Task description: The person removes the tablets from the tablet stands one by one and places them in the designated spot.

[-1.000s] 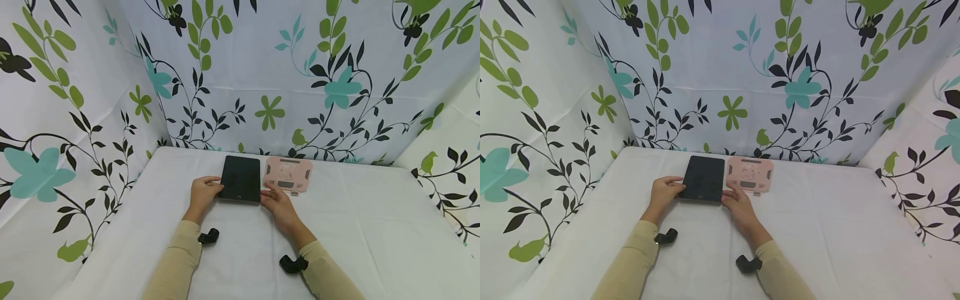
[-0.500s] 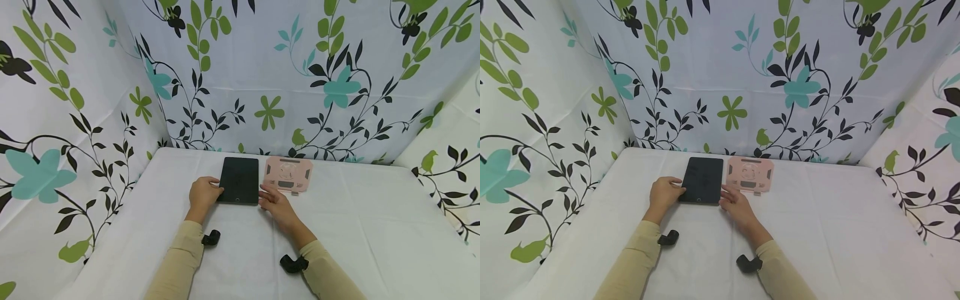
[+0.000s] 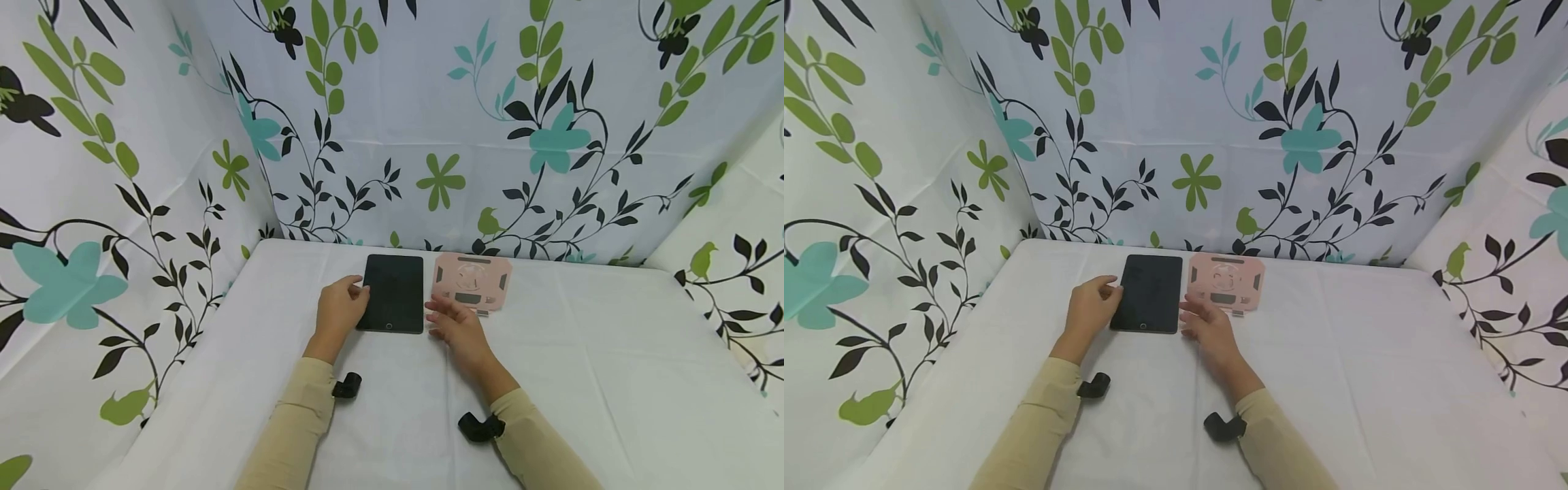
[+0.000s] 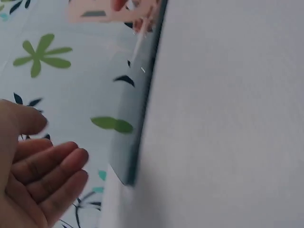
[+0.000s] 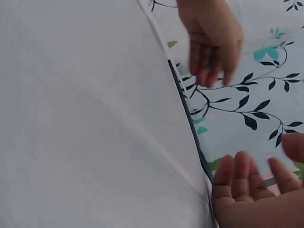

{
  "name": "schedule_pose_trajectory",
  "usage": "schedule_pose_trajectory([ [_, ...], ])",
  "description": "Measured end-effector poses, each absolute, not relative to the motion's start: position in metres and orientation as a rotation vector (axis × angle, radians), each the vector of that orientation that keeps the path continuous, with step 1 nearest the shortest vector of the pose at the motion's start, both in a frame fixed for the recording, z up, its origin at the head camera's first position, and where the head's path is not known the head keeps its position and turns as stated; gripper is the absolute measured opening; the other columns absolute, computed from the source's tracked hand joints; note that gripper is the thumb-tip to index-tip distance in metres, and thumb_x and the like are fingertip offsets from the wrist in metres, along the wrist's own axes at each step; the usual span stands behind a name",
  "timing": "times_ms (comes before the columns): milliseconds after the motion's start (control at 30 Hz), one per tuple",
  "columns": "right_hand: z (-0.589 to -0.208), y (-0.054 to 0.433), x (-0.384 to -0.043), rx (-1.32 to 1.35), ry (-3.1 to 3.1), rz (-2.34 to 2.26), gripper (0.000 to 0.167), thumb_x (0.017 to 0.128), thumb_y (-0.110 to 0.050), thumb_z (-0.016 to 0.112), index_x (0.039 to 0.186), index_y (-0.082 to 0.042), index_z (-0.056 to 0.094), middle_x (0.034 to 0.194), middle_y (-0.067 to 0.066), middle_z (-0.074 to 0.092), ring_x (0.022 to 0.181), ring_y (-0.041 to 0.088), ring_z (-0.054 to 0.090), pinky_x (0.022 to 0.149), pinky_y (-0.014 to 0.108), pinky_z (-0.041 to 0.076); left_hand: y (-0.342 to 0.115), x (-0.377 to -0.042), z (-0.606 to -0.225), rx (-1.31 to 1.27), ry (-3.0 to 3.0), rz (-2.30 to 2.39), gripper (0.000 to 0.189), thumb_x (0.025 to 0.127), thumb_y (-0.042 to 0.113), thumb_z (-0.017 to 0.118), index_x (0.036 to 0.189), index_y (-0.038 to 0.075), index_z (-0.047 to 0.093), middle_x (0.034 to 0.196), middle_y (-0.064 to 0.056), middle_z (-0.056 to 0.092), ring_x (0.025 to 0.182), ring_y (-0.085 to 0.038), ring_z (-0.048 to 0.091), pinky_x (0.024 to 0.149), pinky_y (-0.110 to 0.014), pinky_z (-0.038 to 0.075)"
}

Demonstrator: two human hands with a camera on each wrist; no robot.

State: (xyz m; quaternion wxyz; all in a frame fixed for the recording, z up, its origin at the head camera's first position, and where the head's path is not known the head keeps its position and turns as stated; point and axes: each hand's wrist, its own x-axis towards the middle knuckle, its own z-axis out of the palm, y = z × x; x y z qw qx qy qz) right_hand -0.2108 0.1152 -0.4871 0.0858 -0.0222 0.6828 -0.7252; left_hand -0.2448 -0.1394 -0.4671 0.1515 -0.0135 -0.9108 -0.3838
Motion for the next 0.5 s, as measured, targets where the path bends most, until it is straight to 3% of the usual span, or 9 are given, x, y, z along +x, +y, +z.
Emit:
schedule_pose_trajectory([
  [167, -0.462, 0.133, -0.21, -0.201, 2.185, -2.251, 0.042, 0.109, -0.012, 0.056, 0.151, -0.005, 0.054, 0.145, 0.016, 0.061, 0.128, 0.033, 0.063, 0.098, 0.028, 0.059, -0.124, -0.237, -0.446, -0.376, -2.581, -1.097, 0.049, 0.106, 0.03, 0.062, 0.147, 0.003, 0.06, 0.142, -0.016, 0.067, 0.137, -0.035, 0.06, 0.116, -0.052, 0.047],
  [333, -0.44, 0.163, -0.212, -0.352, 2.662, -2.155, 0.038, 0.108, -0.011, 0.059, 0.144, -0.002, 0.059, 0.141, 0.015, 0.064, 0.123, 0.023, 0.065, 0.097, 0.018, 0.054, -0.117, -0.234, -0.436, -0.624, -2.534, -0.93, 0.048, 0.108, 0.029, 0.058, 0.146, 0.0, 0.06, 0.148, -0.019, 0.062, 0.142, -0.036, 0.055, 0.123, -0.051, 0.038],
  [400, -0.434, 0.176, -0.213, -0.389, 2.923, -2.01, 0.036, 0.106, -0.008, 0.06, 0.141, -0.001, 0.062, 0.138, 0.015, 0.065, 0.121, 0.023, 0.064, 0.098, 0.023, 0.053, -0.116, -0.234, -0.436, -0.652, -2.524, -0.851, 0.047, 0.108, 0.028, 0.058, 0.144, 0.0, 0.062, 0.146, -0.019, 0.063, 0.141, -0.036, 0.056, 0.125, -0.05, 0.036],
  [500, -0.427, 0.194, -0.214, -0.443, 3.281, -1.712, 0.035, 0.103, -0.005, 0.062, 0.137, 0.001, 0.064, 0.136, 0.017, 0.067, 0.12, 0.031, 0.065, 0.101, 0.041, 0.053, -0.117, -0.234, -0.436, -0.651, -2.531, -0.749, 0.047, 0.107, 0.03, 0.059, 0.143, 0.001, 0.063, 0.148, -0.02, 0.062, 0.143, -0.036, 0.053, 0.127, -0.053, 0.032],
])
